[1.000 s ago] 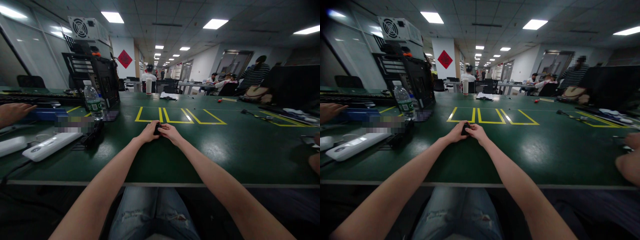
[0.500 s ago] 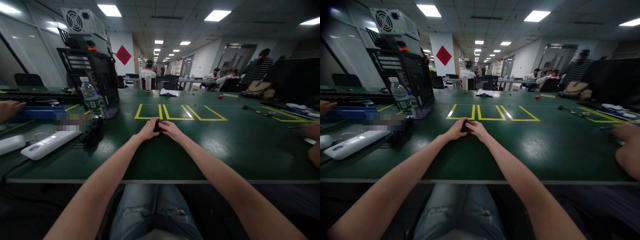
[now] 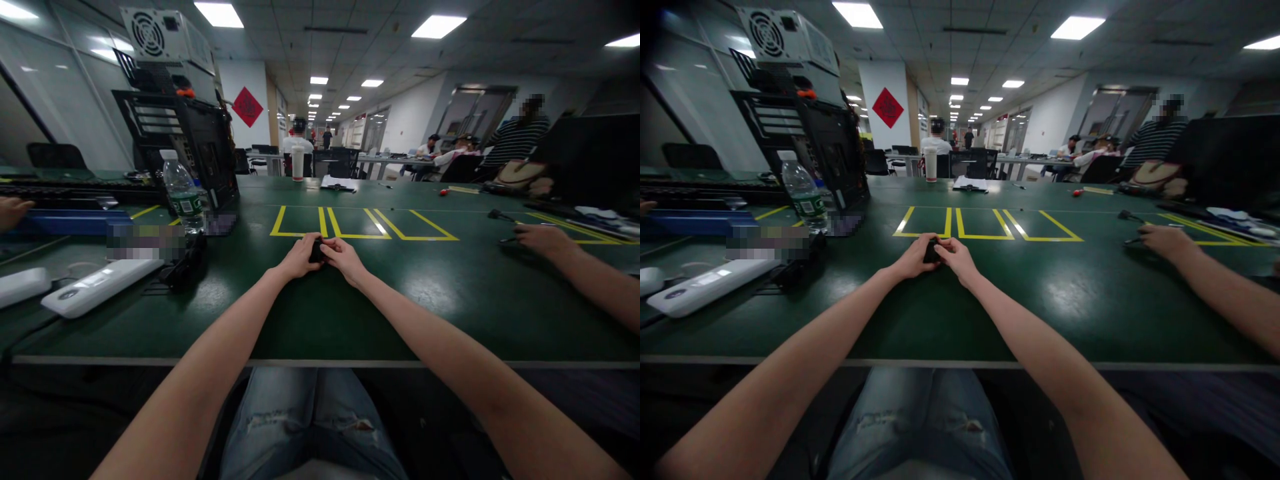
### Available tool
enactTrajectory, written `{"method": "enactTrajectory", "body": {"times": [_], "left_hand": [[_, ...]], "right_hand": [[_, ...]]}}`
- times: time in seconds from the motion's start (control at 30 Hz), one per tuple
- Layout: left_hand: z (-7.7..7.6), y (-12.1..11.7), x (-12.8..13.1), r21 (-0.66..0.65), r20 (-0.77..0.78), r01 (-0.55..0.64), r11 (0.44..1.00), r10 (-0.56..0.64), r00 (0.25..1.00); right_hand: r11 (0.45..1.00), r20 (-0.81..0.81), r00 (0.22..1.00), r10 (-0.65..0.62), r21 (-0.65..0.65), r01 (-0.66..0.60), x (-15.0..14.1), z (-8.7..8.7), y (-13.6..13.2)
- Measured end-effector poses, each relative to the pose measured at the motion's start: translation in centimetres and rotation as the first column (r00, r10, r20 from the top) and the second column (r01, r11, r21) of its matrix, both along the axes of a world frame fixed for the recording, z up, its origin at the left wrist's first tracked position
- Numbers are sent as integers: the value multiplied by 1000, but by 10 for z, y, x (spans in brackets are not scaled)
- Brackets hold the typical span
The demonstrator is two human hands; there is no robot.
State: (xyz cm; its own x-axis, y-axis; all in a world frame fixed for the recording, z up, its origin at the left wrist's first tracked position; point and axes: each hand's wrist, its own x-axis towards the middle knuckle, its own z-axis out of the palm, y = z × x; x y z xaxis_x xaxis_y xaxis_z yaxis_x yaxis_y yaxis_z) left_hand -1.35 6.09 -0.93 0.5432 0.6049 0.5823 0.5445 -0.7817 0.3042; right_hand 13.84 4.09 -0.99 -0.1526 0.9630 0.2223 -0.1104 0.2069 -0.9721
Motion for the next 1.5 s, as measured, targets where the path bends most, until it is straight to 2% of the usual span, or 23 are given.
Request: {"method": "enactTrajectory", "body": {"times": [0.17, 0.3, 0.53, 0.83, 1.1, 1.33, 1.5], "left_hand": [[0, -1, 0, 2, 5, -7, 1000, 7, 1000], [0, -2, 0, 0, 3, -14, 1000, 14, 1000], [0, -2, 0, 2, -10, -20, 1000, 20, 1000], [2, -2, 0, 2, -29, -6, 1000, 6, 1000], [5, -1, -1, -23, -37, -2, 1000, 1, 999], [10, -7, 1, -49, -23, -1, 999, 0, 1000], [10, -7, 1, -59, -16, -6, 998, 5, 1000]], "right_hand": [[996, 5, 998, 58, -63, -57, 1, 3, 4], [993, 24, 993, 114, -45, -113, 5, 3, 2], [996, 52, 997, 66, 50, -68, 4, 1, -4], [1000, 89, 996, 7, 12, -8, -1, -4, 7], [999, 91, 996, 6, 50, -10, -1, 1, -2], [1000, 57, 998, -9, -18, 10, -2, -1, 6], [997, 38, 999, 39, -62, -36, -1, 1, 7]]}}
